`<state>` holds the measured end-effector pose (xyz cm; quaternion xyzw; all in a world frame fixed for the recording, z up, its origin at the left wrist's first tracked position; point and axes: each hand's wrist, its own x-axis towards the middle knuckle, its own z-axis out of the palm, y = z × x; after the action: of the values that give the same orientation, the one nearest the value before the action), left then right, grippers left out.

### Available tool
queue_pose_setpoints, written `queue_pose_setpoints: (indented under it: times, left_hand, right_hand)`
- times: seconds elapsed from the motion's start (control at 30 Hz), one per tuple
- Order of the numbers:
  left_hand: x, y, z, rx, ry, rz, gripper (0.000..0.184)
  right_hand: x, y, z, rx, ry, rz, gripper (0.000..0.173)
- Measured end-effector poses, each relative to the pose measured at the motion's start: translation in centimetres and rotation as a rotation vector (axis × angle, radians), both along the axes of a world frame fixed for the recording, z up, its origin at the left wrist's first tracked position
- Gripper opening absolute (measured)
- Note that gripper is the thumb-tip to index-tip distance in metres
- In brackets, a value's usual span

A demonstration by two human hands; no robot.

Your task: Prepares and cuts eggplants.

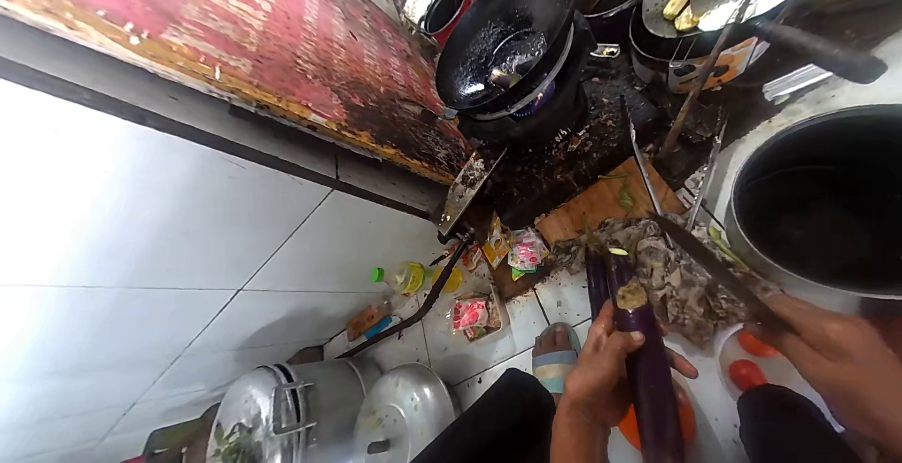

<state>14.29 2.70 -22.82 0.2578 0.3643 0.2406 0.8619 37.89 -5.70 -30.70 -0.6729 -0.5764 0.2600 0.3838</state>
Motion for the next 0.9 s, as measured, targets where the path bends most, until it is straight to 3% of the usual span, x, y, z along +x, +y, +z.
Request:
queue_pose_setpoints:
  times: [0.13,0.3,0.47,0.73,0.9]
  left_hand:
    - [0.5,0.3,0.8,0.039,0.204,0.017,0.048]
    - [1.4,-0.5,1.7,-0.062,0.199,0.072,0.025]
    - [1.8,-0.6,2.5,-0.018,0.304,0.028,0.035]
    - [3.0,-1.8,2.8,-0.048,0.356,-0.010,0.034]
    - [4.1,-2.4,2.4,0.007,0.408,-0.075,0.043]
  right_hand:
    - [-0.5,0.3,1.7,0.138,-0.227,0.154,0.036]
    - [-2.0,0.4,1.7,0.178,-0.408,0.190,0.030]
    - [-2.6,0.3,1.9,0.182,-0.494,0.134,0.024]
    - [-3.4,0.4,1.5,0.173,-0.604,0.042,0.021]
    - [-3.7,1.2,2.2,0.130,-0.607,0.043,0.014]
